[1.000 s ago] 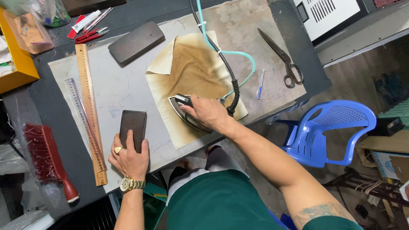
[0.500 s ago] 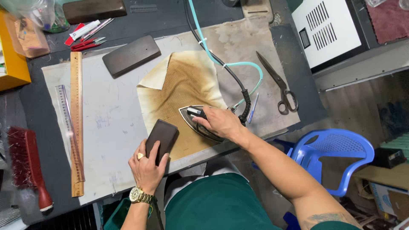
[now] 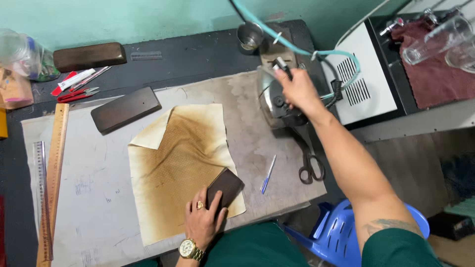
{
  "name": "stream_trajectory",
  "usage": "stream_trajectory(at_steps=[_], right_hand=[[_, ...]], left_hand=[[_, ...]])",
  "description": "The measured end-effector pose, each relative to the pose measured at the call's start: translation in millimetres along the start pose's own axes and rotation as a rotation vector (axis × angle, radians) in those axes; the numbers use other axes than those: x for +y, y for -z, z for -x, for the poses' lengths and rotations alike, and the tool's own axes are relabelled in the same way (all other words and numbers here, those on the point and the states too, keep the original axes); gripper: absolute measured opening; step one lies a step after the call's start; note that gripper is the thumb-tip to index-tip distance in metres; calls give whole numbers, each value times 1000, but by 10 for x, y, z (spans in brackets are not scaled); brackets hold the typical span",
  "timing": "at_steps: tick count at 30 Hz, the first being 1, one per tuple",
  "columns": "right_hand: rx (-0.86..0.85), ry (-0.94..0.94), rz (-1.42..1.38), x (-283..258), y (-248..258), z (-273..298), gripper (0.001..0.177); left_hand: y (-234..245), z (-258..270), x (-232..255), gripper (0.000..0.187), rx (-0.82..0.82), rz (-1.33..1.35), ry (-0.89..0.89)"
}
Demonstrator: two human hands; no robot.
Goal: The person positions fabric pieces on a workstation, applies a template, and uses an iron to press and bond materials together.
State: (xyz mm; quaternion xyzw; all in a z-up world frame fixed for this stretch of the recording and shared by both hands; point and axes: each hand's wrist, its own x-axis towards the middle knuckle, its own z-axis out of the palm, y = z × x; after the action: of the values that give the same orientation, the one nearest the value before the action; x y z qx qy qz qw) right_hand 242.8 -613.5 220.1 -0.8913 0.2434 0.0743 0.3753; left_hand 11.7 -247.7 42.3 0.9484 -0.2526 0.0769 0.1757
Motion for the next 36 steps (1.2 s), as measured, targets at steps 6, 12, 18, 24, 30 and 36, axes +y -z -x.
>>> stream_trajectory(at_steps=[6, 12, 18, 24, 30, 36], right_hand=[[167, 98, -138, 684, 106, -1968, 41], [128, 254, 107, 540, 118, -1881, 38], [323, 529, 870, 770, -294, -1318, 50], [-116, 888, 642, 383, -1482, 32, 39], [-629, 793, 543, 454, -2000, 587, 33], [-708, 531, 434, 152, -1011, 500, 32]], left_hand=[[102, 221, -353, 52, 133, -217, 374], [263, 381, -687, 49, 289, -223, 564], [76, 14, -42, 50, 144, 3, 332], [-76, -113, 167, 43, 110, 118, 112], [255, 613, -923, 50, 247, -165, 398], [621, 1312, -1661, 52, 369, -218, 702]])
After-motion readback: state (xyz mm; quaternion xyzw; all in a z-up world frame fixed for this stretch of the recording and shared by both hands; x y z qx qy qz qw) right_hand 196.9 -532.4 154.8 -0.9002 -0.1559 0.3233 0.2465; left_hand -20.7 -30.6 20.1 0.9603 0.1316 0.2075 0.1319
